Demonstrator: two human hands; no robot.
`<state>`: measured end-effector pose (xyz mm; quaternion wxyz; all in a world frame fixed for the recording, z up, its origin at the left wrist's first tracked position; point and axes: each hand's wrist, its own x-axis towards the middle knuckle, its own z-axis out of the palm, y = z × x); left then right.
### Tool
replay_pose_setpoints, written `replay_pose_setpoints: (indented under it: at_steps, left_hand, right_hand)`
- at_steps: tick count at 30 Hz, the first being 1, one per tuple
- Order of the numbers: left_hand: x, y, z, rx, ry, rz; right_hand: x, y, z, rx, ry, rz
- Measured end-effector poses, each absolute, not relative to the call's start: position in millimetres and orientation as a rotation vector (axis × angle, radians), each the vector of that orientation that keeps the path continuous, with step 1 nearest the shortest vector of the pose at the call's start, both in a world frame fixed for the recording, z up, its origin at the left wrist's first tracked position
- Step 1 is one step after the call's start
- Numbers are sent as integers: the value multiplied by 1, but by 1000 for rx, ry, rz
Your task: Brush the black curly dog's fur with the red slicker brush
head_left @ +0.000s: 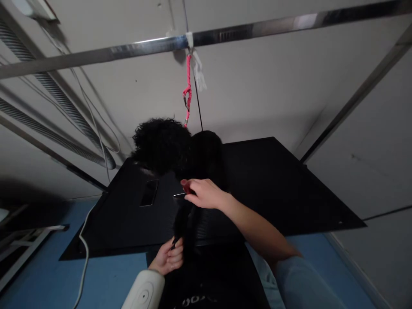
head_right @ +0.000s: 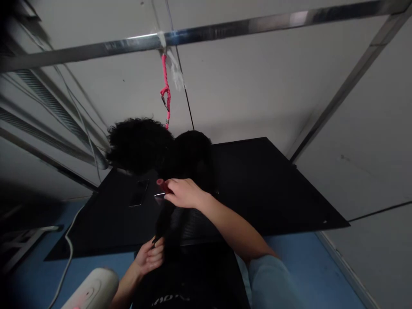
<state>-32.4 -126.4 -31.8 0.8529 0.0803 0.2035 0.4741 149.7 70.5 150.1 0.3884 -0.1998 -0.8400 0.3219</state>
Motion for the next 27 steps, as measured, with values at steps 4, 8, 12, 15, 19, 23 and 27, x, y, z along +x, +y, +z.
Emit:
replay_pose_setpoints:
  at_steps: [4,8,12,15,19,23,27]
  left_hand:
    - [-32,-120,-41,190,524,1004]
    - [-36,-117,-43,197,503,950]
    - [-36,-113,-31,163,391,1097]
    - [-28,-105,-15,228,440,1134]
    - [-9,-93,-1,678,821,1007]
    - [-9,-89,16,1375,1223,781]
    - [-23,-73,49,2105,1647,754]
  right_hand:
    - [146,68,161,-678,-1933,558]
    - [144,71,155,-509,-2132,676]
    - [154,75,126,-829,-1796,663]
    - [159,49,86,-1055,-1575,752]
    - [142,-13,29,-1006,-1810,1428]
    - [126,-39,10,-1148,-1755,1392]
    - [137,-32,25,-1203,-1695,1214]
